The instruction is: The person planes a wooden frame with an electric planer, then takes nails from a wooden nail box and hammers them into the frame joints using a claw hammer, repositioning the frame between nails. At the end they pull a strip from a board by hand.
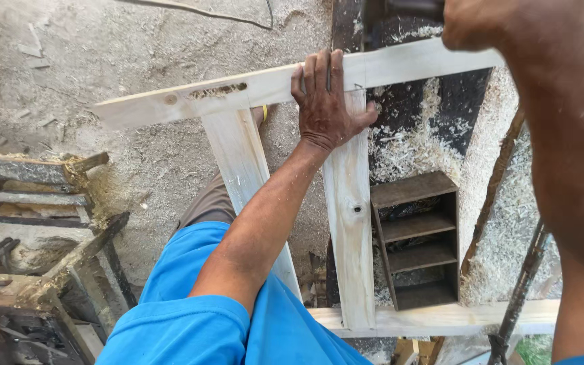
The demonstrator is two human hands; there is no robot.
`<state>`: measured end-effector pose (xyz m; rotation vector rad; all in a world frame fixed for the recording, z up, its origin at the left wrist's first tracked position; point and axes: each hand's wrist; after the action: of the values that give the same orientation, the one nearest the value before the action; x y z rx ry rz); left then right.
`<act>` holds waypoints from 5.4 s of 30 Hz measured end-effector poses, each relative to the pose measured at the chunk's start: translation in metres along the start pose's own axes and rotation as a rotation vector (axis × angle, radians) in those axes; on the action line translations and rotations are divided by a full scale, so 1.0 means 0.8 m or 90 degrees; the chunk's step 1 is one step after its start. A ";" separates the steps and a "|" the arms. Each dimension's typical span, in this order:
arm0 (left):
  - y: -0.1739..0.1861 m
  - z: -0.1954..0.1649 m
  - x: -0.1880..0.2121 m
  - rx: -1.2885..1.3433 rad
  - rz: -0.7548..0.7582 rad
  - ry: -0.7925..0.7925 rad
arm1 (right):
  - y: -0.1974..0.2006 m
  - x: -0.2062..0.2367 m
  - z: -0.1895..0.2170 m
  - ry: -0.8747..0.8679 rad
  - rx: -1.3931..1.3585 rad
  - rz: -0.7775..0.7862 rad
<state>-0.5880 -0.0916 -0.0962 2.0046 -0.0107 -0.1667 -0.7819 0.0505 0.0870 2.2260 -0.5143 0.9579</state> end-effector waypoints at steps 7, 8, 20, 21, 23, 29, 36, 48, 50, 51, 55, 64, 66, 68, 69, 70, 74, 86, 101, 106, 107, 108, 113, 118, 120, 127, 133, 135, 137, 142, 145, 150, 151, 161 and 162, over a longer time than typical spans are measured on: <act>0.003 -0.002 -0.001 0.018 -0.007 0.001 | -0.089 0.060 0.028 0.055 -0.639 -0.151; 0.004 -0.003 -0.001 0.023 -0.005 0.003 | -0.111 0.089 0.043 0.093 -0.828 -0.169; 0.015 -0.004 -0.004 0.032 0.006 0.011 | -0.254 0.253 0.169 0.004 -1.288 -0.521; 0.015 -0.003 -0.005 0.025 0.012 0.013 | -0.254 0.257 0.173 0.036 -1.374 -0.611; 0.015 -0.002 -0.005 0.013 0.033 0.013 | -0.250 0.251 0.184 0.108 -1.301 -0.755; 0.013 -0.003 -0.004 0.031 -0.015 -0.010 | -0.229 0.175 0.205 -0.101 -1.009 -0.266; 0.002 0.000 0.002 -0.005 -0.004 -0.004 | -0.277 0.255 0.181 0.117 -1.574 -0.503; 0.007 0.001 0.000 0.017 0.002 0.007 | -0.237 0.228 0.202 -0.002 -1.403 -0.700; 0.005 0.001 0.000 0.009 -0.009 0.007 | -0.237 0.221 0.209 0.040 -1.512 -0.884; 0.005 0.000 0.000 0.008 -0.024 0.003 | -0.234 0.200 0.217 -0.003 -1.371 -0.772; 0.006 0.000 -0.001 0.023 -0.027 -0.001 | -0.226 0.155 0.233 -0.119 -1.009 -0.424; 0.002 0.002 -0.001 0.002 -0.015 0.003 | -0.242 0.186 0.221 0.131 -1.507 -0.856; 0.000 0.002 -0.001 0.027 -0.040 0.001 | -0.239 0.157 0.237 -0.009 -1.015 -0.490; 0.000 0.001 -0.001 0.062 -0.060 0.006 | -0.239 0.152 0.237 -0.111 -1.056 -0.328; -0.001 0.002 -0.001 0.054 -0.054 0.011 | -0.240 0.156 0.233 -0.145 -1.073 -0.268; 0.000 0.002 0.000 0.036 -0.045 0.016 | -0.240 0.164 0.226 -0.119 -1.126 -0.395; -0.002 0.005 0.004 0.034 -0.075 -0.002 | -0.239 0.203 0.209 0.102 -1.370 -0.832; -0.008 0.006 0.008 0.057 -0.082 -0.002 | -0.231 0.196 0.230 -0.030 -1.381 -0.703; -0.007 0.009 0.007 0.067 -0.049 0.005 | -0.234 0.177 0.240 -0.013 -1.370 -0.732; -0.007 0.007 0.005 0.090 -0.109 -0.003 | -0.227 0.139 0.273 -0.195 -0.987 -0.495; -0.007 0.007 0.004 0.083 -0.115 -0.004 | -0.225 0.142 0.277 -0.218 -1.008 -0.496; -0.008 0.008 0.004 0.069 -0.118 -0.003 | -0.224 0.152 0.280 -0.246 -1.034 -0.477; -0.006 0.010 -0.001 0.009 -0.038 -0.021 | -0.201 0.211 0.281 -0.293 -1.198 -0.523; 0.005 -0.008 0.036 0.031 -0.041 -0.291 | -0.216 0.262 0.289 -0.525 -1.352 -0.408; 0.000 -0.044 0.072 0.159 0.022 -0.422 | -0.245 0.290 0.298 -0.595 -1.397 -0.435; -0.009 -0.204 0.255 0.323 0.290 -0.607 | -0.375 0.421 0.343 -0.817 -1.429 -0.394; -0.041 -0.270 0.261 0.001 0.508 -0.701 | -0.453 0.521 0.394 -0.951 -1.486 -0.340; -0.045 -0.265 0.257 0.011 0.469 -0.797 | -0.469 0.536 0.409 -0.959 -1.480 -0.341; -0.048 -0.263 0.252 0.012 0.439 -0.857 | -0.481 0.541 0.418 -0.951 -1.508 -0.314; -0.049 -0.270 0.238 0.057 0.414 -0.879 | -0.494 0.531 0.421 -0.874 -1.563 -0.301; -0.045 -0.276 0.236 0.042 0.305 -0.889 | -0.490 0.521 0.417 -0.811 -1.584 -0.344; -0.008 -0.256 0.244 0.458 0.326 -0.391 | -0.464 0.497 0.396 -0.736 -1.583 -0.333; 0.004 -0.243 0.246 0.543 0.332 -0.249 | -0.456 0.488 0.388 -0.700 -1.577 -0.343; 0.077 -0.010 0.131 0.750 0.138 0.061 | -0.319 0.360 0.325 -0.364 -1.358 -0.360; 0.081 0.013 0.113 0.728 0.121 0.088 | -0.307 0.347 0.326 -0.347 -1.310 -0.354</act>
<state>-0.4955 -0.1361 -0.0526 3.1290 -0.2586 0.1487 -0.3307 0.0168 0.0588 0.4940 -0.5690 -0.5360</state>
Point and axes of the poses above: each hand's wrist, its own x-axis away from the middle knuckle, its own y-axis out of the back of the hand, z = x × y, and after that the axes turned 10 degrees about -y, right-handed
